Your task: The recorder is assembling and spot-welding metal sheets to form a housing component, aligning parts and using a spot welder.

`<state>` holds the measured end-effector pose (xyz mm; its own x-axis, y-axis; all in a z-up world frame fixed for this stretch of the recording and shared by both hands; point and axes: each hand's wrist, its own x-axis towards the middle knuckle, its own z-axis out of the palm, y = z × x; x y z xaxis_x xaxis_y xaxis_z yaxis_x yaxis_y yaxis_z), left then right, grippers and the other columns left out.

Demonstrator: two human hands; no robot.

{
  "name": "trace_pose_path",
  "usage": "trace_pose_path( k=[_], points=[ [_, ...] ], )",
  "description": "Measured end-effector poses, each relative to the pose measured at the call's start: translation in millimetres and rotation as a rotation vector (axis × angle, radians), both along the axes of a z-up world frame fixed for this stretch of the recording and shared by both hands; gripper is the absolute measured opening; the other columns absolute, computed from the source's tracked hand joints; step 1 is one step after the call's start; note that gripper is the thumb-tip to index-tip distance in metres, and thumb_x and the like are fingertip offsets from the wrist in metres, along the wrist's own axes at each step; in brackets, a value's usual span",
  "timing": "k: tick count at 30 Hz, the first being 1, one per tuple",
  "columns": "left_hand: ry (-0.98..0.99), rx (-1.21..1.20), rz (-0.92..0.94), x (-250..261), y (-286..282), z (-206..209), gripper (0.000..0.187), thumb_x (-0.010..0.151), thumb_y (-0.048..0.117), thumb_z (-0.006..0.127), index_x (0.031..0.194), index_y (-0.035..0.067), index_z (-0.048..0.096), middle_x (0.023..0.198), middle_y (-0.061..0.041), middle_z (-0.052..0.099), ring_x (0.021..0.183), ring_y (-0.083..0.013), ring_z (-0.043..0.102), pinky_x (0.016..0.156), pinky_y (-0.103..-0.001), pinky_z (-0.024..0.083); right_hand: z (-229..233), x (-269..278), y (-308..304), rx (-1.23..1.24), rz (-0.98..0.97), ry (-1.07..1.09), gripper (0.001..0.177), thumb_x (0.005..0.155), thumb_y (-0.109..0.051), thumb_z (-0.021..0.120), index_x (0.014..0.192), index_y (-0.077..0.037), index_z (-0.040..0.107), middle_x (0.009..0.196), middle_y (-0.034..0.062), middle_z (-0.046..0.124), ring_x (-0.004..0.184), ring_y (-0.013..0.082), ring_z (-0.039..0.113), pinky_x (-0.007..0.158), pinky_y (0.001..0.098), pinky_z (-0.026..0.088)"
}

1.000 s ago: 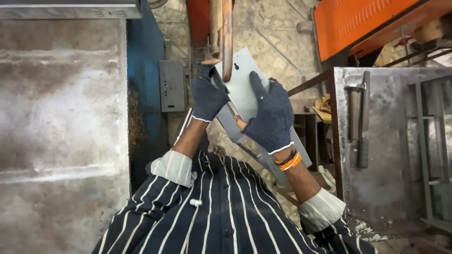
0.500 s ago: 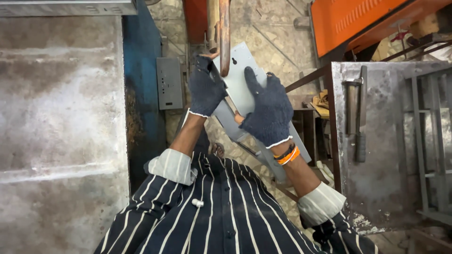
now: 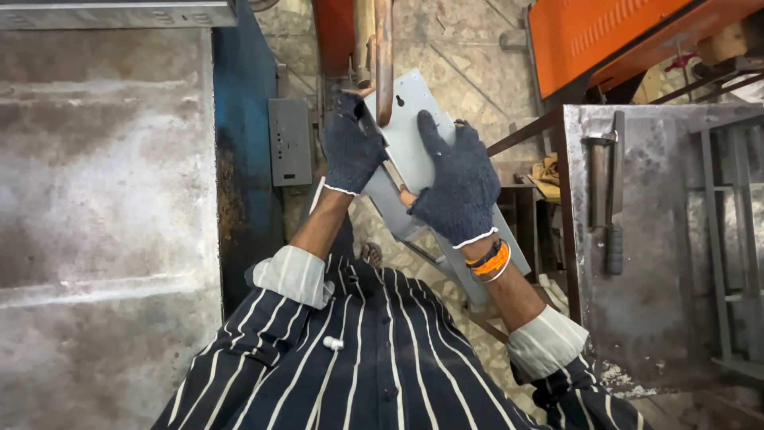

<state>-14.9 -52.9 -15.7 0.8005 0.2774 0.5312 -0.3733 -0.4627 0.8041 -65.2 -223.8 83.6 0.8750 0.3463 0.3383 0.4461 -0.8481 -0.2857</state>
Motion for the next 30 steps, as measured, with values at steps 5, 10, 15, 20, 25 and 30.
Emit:
trace_pose_path(
  k=[5, 10, 15, 20, 25, 30],
  points=[
    [0.145, -0.051, 0.011, 4, 0, -22, 0.049, 0.078, -0.007, 0.063, 0.126, 0.006, 0.065, 0.097, -0.014, 0.062, 0.091, -0.0308, 0.066, 0.083, -0.036, 0.052, 0, -1, 1, -0.028, 0.002, -0.027, 0.102, 0.057, -0.038, 0.089, 0.150, -0.017, 0.054, 0.129, 0.0369, 0.058, 0.116, 0.0489, 0.060, 0.097, 0.0513, 0.051],
    [0.005, -0.058, -0.025, 3, 0, -26, 0.049, 0.079, -0.005, 0.065, 0.127, 0.005, 0.060, 0.106, -0.015, 0.064, 0.101, -0.0311, 0.066, 0.093, -0.036, 0.051, 4, -4, 0, -0.001, 0.004, -0.002, 0.102, 0.057, -0.037, 0.089, 0.151, -0.016, 0.054, 0.128, 0.0367, 0.058, 0.117, 0.0482, 0.060, 0.096, 0.0504, 0.052],
    [0.131, -0.003, 0.064, -2, -3, -51, 0.040, 0.091, -0.002, 0.066, 0.129, 0.010, 0.065, 0.112, -0.013, 0.069, 0.108, -0.0268, 0.068, 0.093, -0.032, 0.052, -3, -8, 1, -0.013, -0.011, -0.026, 0.101, 0.053, -0.039, 0.089, 0.146, -0.018, 0.056, 0.128, 0.0369, 0.057, 0.114, 0.0485, 0.060, 0.094, 0.0511, 0.051],
    [0.148, -0.064, 0.000, 2, 0, -11, 0.050, 0.074, -0.001, 0.074, 0.122, 0.005, 0.061, 0.100, -0.012, 0.066, 0.093, -0.0232, 0.066, 0.085, -0.035, 0.053, 2, -2, -1, -0.033, -0.013, -0.007, 0.103, 0.054, -0.036, 0.086, 0.150, -0.017, 0.053, 0.129, 0.0375, 0.056, 0.113, 0.0493, 0.060, 0.096, 0.0519, 0.051],
    [0.007, -0.212, -0.130, 18, 7, -29, 0.049, 0.084, 0.001, 0.080, 0.128, 0.006, 0.060, 0.113, -0.009, 0.070, 0.106, -0.0191, 0.069, 0.096, -0.032, 0.054, 5, 1, 9, 0.001, -0.039, 0.000, 0.103, 0.054, -0.037, 0.087, 0.150, -0.017, 0.053, 0.130, 0.0384, 0.056, 0.113, 0.0507, 0.058, 0.093, 0.0527, 0.050],
    [0.063, -0.221, -0.160, 21, 16, -18, 0.057, 0.079, 0.007, 0.087, 0.128, 0.003, 0.058, 0.110, -0.011, 0.069, 0.104, -0.0170, 0.069, 0.095, -0.031, 0.054, -5, 7, 13, 0.002, -0.050, 0.001, 0.102, 0.057, -0.038, 0.086, 0.151, -0.018, 0.052, 0.131, 0.0391, 0.055, 0.119, 0.0511, 0.057, 0.098, 0.0523, 0.050]
  ],
)
